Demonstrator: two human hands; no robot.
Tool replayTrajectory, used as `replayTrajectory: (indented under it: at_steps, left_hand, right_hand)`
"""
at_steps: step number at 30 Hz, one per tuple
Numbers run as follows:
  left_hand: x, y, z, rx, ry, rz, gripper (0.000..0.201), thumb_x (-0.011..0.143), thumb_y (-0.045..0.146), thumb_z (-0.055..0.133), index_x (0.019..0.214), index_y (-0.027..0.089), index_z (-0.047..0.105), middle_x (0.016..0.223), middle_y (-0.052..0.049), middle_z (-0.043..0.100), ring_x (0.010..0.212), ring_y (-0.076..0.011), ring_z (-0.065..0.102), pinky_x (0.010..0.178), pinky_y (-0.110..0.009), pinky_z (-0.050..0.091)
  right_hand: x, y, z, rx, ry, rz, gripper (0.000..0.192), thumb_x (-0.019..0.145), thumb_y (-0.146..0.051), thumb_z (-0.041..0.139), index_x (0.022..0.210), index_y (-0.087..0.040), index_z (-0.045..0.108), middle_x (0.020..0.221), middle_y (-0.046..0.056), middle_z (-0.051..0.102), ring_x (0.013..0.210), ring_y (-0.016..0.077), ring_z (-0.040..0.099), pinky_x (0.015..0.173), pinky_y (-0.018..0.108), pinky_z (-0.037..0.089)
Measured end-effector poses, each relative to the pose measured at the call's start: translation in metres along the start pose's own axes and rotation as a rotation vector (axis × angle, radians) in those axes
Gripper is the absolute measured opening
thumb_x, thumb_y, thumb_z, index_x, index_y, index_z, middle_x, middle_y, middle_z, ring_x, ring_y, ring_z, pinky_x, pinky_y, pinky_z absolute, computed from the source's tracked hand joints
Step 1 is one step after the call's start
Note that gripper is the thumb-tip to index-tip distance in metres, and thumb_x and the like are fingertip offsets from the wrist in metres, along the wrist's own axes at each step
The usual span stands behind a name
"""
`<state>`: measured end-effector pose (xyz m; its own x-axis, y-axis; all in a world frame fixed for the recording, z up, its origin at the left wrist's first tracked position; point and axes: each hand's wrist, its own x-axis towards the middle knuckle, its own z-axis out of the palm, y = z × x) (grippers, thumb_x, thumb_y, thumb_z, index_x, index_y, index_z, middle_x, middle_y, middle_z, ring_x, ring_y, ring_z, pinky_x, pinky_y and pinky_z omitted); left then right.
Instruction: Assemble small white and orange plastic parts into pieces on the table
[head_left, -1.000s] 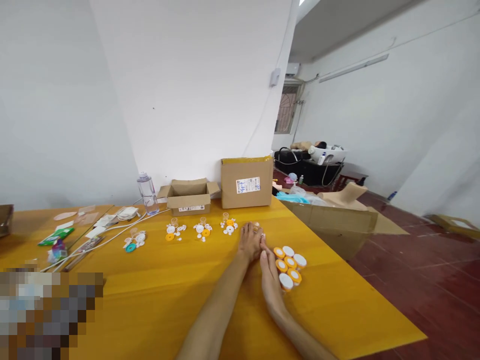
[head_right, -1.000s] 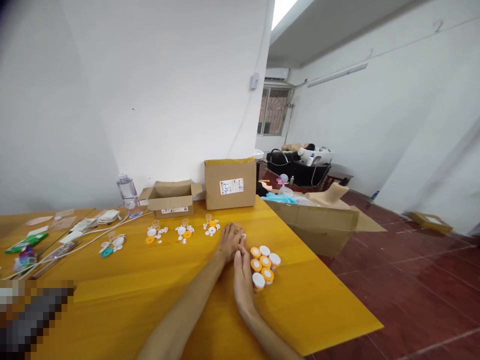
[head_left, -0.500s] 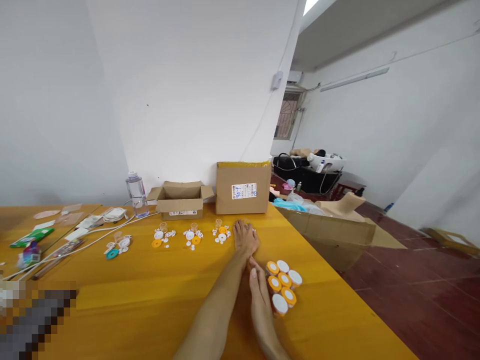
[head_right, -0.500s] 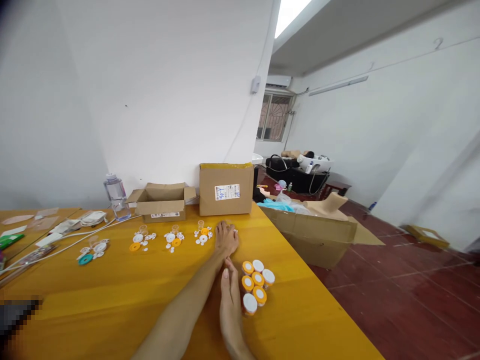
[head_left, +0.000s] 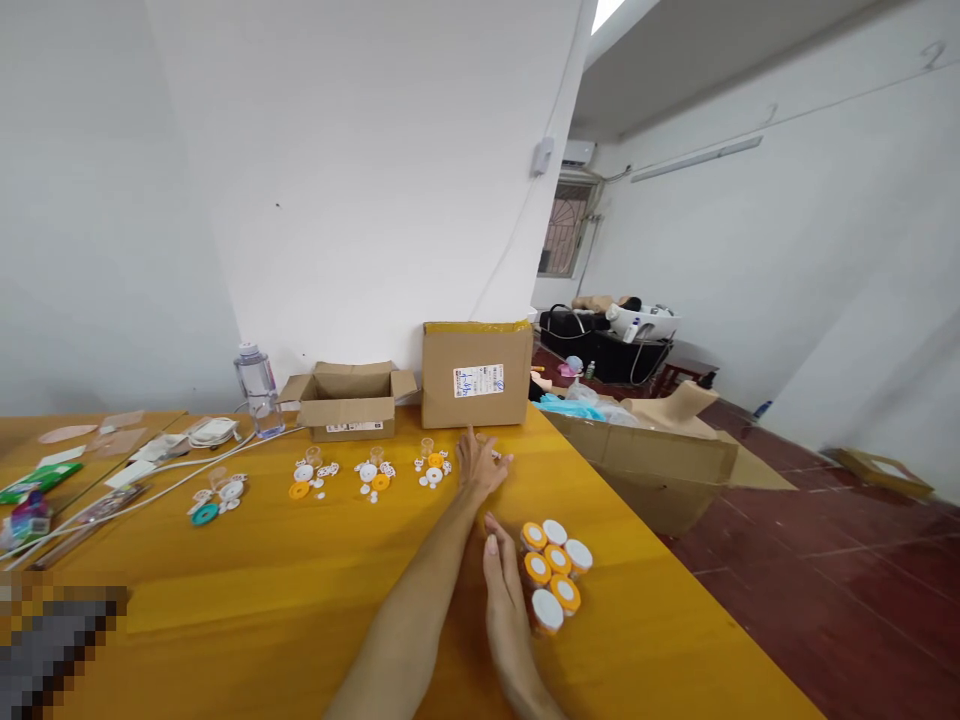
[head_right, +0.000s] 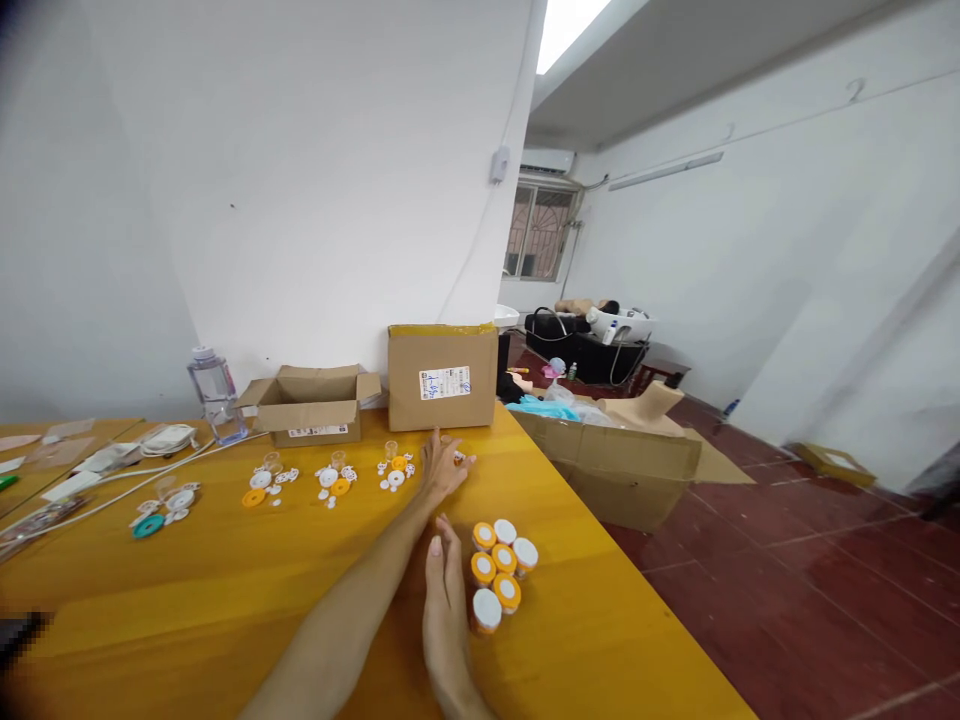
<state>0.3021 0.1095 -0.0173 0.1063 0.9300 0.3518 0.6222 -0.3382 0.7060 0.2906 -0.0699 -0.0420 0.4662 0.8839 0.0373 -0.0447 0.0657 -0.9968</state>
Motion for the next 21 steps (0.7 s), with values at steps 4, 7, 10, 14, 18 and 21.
replayTrajectory:
  at_steps: [4,7,10,14,18,21]
  left_hand:
    - [0.005,-0.001,-0.004,-0.21,0.057,-0.023,0.03,0.076,0.037,0.073,0.104,0.027,0.07,0.137,-0.009,0.052,0.136,-0.0303,0.043,0.116,-0.044,0.03]
    - [0.007,-0.001,-0.01,-0.359,0.09,-0.051,0.021,0.082,0.036,0.067,0.1,0.027,0.069,0.128,-0.007,0.056,0.13,-0.0258,0.05,0.112,-0.039,0.036]
    - [0.008,-0.005,-0.018,-0.471,0.082,-0.054,0.021,0.089,0.038,0.056,0.103,0.027,0.068,0.123,-0.006,0.059,0.124,-0.0226,0.055,0.11,-0.035,0.039]
    - [0.01,-0.013,-0.024,-0.523,-0.036,-0.09,0.038,0.097,0.045,0.039,0.121,0.027,0.062,0.135,-0.006,0.058,0.134,-0.0213,0.046,0.114,-0.032,0.035]
    - [0.011,-0.021,-0.026,-0.605,-0.093,-0.158,0.044,0.098,0.046,0.035,0.132,0.026,0.054,0.144,-0.003,0.053,0.142,-0.0192,0.037,0.118,-0.031,0.029]
    - [0.01,-0.025,-0.028,-0.674,-0.133,-0.186,0.048,0.098,0.05,0.034,0.137,0.027,0.05,0.149,-0.002,0.049,0.146,-0.0181,0.031,0.121,-0.032,0.023]
  right_hand:
    - [0.003,0.003,0.003,-0.035,0.013,-0.029,0.061,0.088,-0.067,0.043,0.127,-0.024,0.06,0.142,0.005,0.057,0.138,0.0235,0.042,0.113,0.037,0.035]
    - [0.006,0.011,0.006,-0.112,-0.044,-0.096,0.053,0.091,-0.056,0.042,0.128,-0.022,0.059,0.14,0.007,0.058,0.135,0.024,0.047,0.112,0.039,0.038]
    - [0.005,0.019,0.008,-0.324,-0.145,-0.272,0.048,0.09,-0.035,0.041,0.133,-0.022,0.057,0.143,0.007,0.055,0.138,0.0239,0.043,0.115,0.042,0.035]
    - [-0.001,0.019,0.009,-0.736,-0.287,-0.411,0.068,0.076,-0.011,0.041,0.144,-0.016,0.049,0.153,0.007,0.044,0.146,0.0255,0.029,0.121,0.044,0.024]
    - [0.002,0.009,0.014,-0.974,-0.332,-0.402,0.068,0.077,-0.009,0.039,0.146,-0.008,0.045,0.155,0.011,0.039,0.147,0.0291,0.027,0.121,0.047,0.022]
    - [0.011,0.0,0.02,-1.047,-0.295,-0.385,0.064,0.082,-0.012,0.039,0.146,-0.005,0.043,0.155,0.015,0.038,0.147,0.0303,0.028,0.121,0.048,0.02]
